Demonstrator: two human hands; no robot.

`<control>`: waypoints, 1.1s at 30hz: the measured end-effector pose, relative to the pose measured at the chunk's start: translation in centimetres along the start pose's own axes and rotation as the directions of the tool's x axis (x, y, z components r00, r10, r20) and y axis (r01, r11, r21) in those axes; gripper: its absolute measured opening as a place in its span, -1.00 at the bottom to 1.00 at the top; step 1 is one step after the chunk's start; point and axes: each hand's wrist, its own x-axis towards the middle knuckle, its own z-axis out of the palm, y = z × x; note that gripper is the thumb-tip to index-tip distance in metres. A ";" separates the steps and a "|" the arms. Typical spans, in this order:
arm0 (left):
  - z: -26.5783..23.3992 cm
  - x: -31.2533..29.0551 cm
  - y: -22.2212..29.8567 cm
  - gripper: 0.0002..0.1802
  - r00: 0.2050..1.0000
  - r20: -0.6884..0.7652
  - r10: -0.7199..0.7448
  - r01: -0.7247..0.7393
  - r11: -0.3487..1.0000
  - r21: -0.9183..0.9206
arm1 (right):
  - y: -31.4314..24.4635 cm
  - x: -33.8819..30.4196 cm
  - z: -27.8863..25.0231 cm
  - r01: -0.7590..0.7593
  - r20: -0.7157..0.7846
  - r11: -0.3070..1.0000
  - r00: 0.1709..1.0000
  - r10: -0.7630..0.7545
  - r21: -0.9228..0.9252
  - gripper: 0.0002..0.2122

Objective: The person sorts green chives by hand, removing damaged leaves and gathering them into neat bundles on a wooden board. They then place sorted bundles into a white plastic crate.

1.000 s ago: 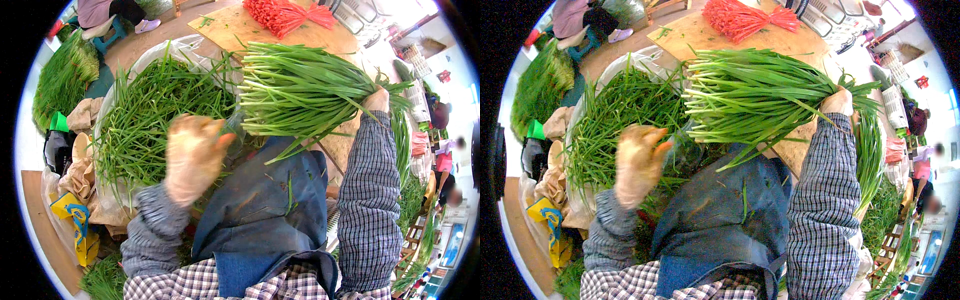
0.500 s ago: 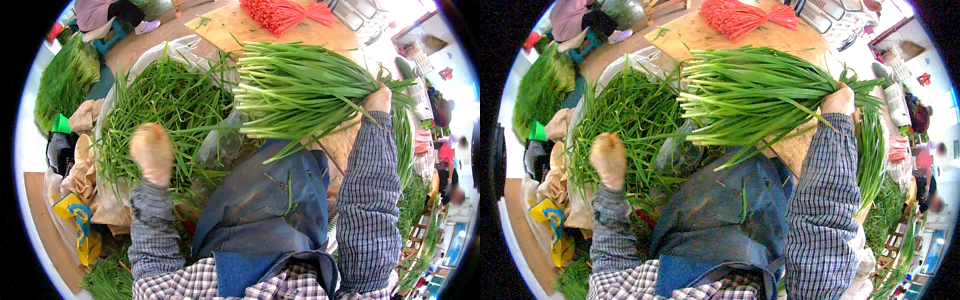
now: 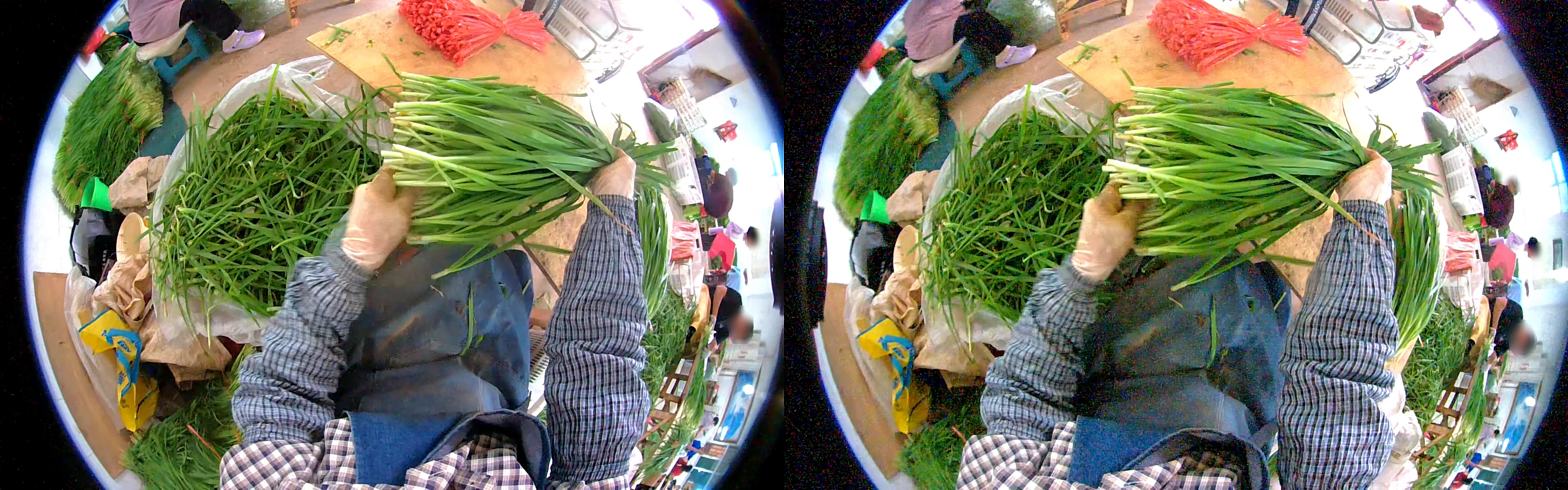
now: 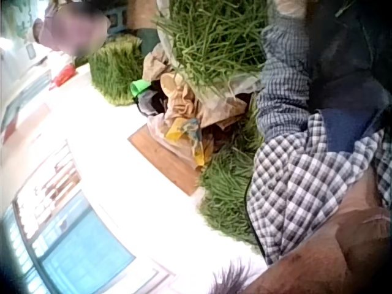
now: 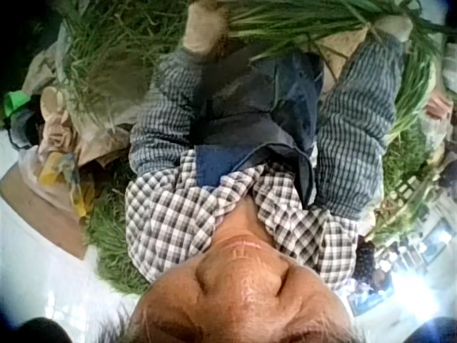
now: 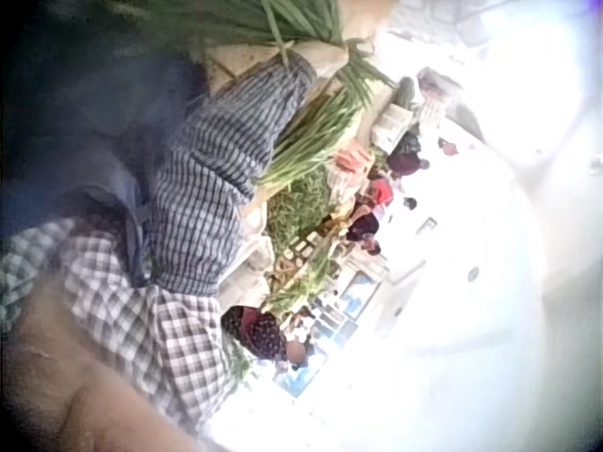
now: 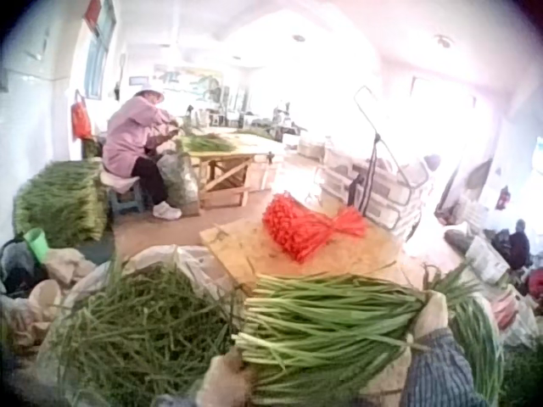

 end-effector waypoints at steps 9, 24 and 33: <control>-19.9 -3.1 -2.9 -0.71 0.940 -0.273 0.204 0.232 0.203 0.951 | -1.9 -3.6 0.7 0.241 0.121 0.496 0.957 -0.263 -0.834 -0.79; -2.4 -2.7 -0.5 -0.76 0.850 0.504 -0.153 0.318 0.912 -0.261 | -3.2 -3.4 0.8 0.258 0.163 0.327 0.943 -0.291 -0.909 -0.71; -5.7 -6.5 1.4 -0.89 0.993 -0.007 -0.119 0.119 0.992 0.032 | -2.9 -0.2 0.2 0.254 0.179 0.271 0.945 -0.272 -0.929 -0.75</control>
